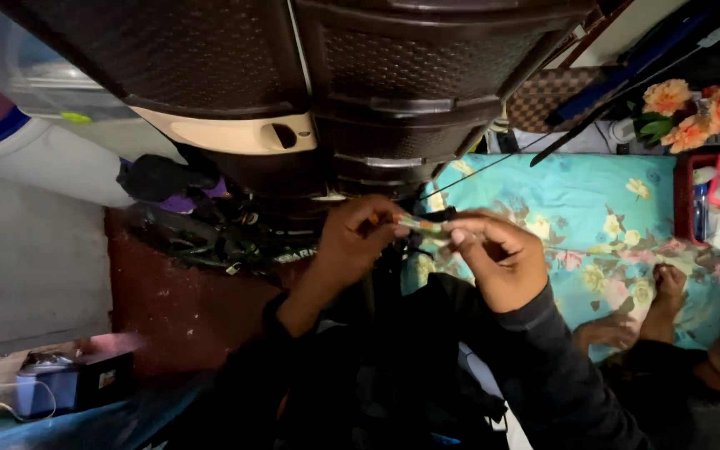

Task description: The person prepares a fiber optic cable by stripping it and then inserts the fiber into a blue mechanical splicer. They secure the connection by closing the device and sliding an orange locking clip into place.

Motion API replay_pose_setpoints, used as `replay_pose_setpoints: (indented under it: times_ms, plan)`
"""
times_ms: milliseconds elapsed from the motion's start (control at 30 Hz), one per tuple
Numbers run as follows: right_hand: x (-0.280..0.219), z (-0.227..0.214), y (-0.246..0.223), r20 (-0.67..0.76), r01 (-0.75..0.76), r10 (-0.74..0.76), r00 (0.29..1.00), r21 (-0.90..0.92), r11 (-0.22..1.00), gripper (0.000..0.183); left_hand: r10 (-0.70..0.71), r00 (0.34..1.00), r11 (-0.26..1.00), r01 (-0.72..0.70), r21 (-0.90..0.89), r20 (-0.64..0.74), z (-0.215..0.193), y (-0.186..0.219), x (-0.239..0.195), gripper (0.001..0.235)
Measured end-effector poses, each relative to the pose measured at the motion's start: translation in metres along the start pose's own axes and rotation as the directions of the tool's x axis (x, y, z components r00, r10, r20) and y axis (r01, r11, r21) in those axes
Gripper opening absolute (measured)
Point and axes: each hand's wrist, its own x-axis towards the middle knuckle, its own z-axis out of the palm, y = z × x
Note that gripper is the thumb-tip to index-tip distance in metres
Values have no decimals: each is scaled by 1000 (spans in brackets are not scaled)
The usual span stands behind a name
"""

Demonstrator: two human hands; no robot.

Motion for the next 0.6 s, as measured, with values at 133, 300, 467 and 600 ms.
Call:
replay_pose_setpoints:
  times_ms: [133,300,467,600]
  plan:
    - [9,-13,39,27,-28,27,999,22,999,13,-51,999,984,52,170,-13,1,-9,4,18]
    - [19,-20,54,98,-148,146,984,11,989,14,33,999,984,-32,172,-2,1,-23,0,21]
    - [19,-12,33,140,5,17,990,-150,989,11,178,983,978,-172,119,-46,6,-26,-6,19]
    - [22,-8,25,153,126,-87,984,-270,955,17,-220,975,974,219,-57,-24,10,-39,-11,19]
